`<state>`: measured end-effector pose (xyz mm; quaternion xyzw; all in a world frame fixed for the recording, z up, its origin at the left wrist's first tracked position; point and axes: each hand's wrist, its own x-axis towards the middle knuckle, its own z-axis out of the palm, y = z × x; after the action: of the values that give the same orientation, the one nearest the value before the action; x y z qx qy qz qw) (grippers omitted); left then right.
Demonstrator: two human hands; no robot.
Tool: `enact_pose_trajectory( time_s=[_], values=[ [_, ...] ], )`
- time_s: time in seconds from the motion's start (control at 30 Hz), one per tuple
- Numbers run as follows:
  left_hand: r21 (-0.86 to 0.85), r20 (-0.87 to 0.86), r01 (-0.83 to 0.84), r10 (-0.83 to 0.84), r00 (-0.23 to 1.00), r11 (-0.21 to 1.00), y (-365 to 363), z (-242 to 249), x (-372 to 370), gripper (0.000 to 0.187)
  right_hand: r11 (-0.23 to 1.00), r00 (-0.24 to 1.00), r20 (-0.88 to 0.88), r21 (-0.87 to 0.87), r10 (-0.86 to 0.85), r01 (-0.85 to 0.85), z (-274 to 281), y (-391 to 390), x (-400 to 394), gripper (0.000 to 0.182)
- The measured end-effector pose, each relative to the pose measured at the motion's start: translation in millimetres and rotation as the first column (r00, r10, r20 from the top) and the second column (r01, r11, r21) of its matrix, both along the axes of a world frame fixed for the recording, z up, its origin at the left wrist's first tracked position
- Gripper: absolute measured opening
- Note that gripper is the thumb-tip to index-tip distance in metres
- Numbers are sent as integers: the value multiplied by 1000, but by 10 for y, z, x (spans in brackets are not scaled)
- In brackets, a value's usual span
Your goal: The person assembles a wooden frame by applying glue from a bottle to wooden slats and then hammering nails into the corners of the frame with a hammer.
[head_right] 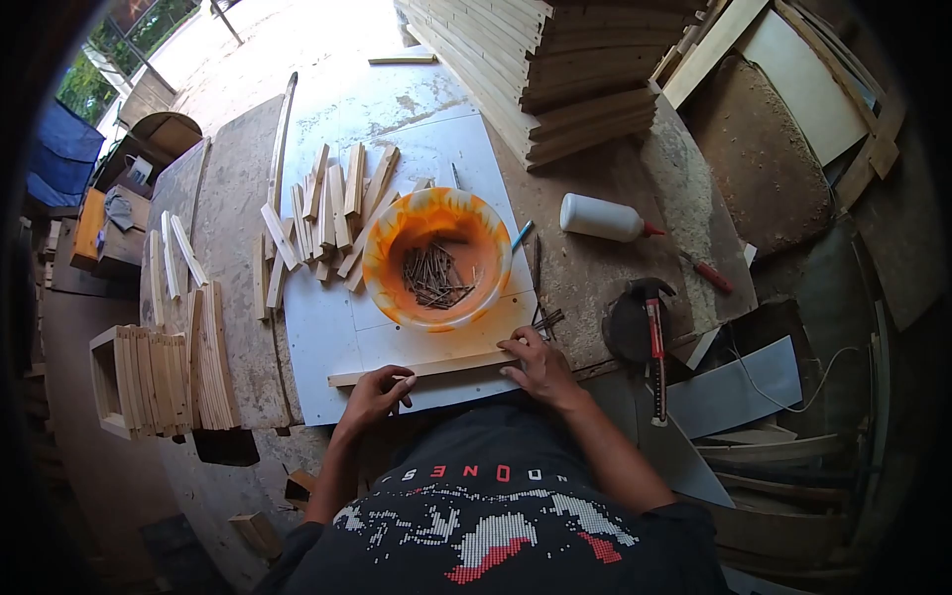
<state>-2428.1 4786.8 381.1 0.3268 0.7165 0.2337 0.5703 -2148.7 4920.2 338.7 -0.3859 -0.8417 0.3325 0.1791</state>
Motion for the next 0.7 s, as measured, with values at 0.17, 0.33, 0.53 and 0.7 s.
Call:
enact_pose_trajectory(
  time_s=[0.17,0.33,0.53,0.7],
  values=[
    [237,-120,106,-79,990,966,221,-39,269,41,961,961,-1,-11,-278,278,5,265,149,19],
    [304,-134,228,-195,972,925,349,79,500,37,937,936,77,98,-344,336,-122,497,164,14],
    [376,-167,203,-149,975,904,378,79,505,29,950,946,82,28,-313,312,-64,458,5,16],
    [465,-382,229,-39,923,855,731,152,318,25,944,923,207,11,-325,330,-36,466,13,21]
  ],
)
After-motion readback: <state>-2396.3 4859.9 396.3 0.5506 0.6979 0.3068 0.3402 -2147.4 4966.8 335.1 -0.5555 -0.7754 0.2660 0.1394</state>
